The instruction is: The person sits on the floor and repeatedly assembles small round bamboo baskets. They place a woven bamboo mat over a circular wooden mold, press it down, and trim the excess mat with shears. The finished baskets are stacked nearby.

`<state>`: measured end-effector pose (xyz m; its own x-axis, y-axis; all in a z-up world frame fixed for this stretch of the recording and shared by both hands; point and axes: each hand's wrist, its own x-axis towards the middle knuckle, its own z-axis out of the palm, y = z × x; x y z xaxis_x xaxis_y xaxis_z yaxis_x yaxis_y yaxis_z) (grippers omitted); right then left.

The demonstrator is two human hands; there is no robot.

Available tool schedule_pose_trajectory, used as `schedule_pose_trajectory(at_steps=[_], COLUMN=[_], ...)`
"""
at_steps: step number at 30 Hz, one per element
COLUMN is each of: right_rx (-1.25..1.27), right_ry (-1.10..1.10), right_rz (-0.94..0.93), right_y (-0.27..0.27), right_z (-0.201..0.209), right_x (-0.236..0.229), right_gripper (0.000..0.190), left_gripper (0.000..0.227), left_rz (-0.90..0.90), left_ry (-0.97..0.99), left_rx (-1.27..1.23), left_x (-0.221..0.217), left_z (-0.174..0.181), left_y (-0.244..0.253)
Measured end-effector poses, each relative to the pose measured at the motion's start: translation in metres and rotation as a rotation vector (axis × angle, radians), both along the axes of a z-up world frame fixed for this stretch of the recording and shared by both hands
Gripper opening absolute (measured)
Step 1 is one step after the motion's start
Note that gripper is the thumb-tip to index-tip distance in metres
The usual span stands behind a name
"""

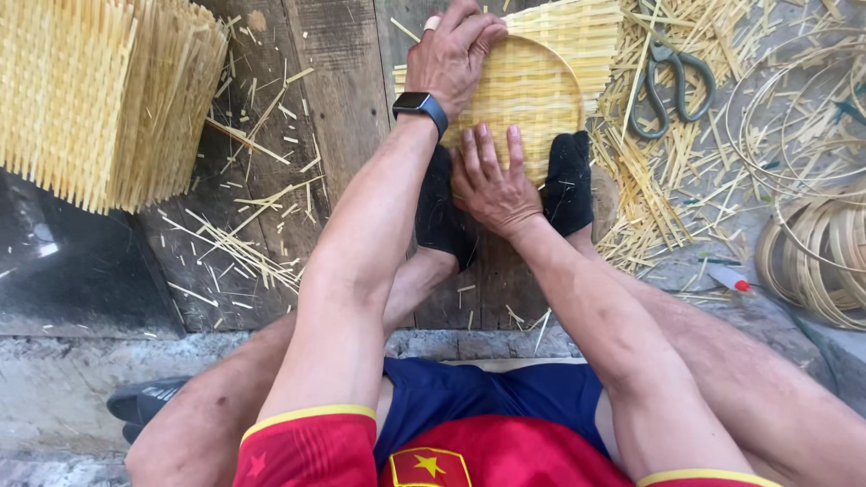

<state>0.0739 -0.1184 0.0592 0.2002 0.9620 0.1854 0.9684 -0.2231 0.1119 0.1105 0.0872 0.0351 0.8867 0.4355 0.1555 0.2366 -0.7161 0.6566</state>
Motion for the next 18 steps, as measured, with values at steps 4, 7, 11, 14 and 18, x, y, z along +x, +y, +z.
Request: schedule_pose_trajectory(at_steps=[4, 7, 11, 14, 18], right_rx=[0.058, 0.169, 0.24, 0.321, 0.382], right_ry=[0.417, 0.497, 0.537, 0.631, 0.662], right_rz=[0.023, 0.059, -0.131, -0.161, -0.271], right_y=[0.007, 0.014, 0.031, 0.038, 0.04], right_z=[0.024, 0.023, 0.013, 0.005, 0.0], right_x=[0.024, 0.074, 0.139, 0.148, 0.149], right_gripper=[0.06, 0.039, 0.024, 0.012, 0.024], left_gripper=[0.03, 0.029, 0.027, 0.025, 0.025], left_rz=[-0.104, -0.15, -0.118, -0.098, -0.075], left_ry=[-0.016, 0.018, 0.024, 0.027, 0.099], left_rx=[0.035, -0.016, -0.155, -0.288, -0.36], left_x=[0.017, 0.014, 0.018, 0.019, 0.024], left_z=[0.007, -0.003, -0.004, -0.001, 0.001], left_y=[0.011, 0.013, 0.014, 0.017, 0.018])
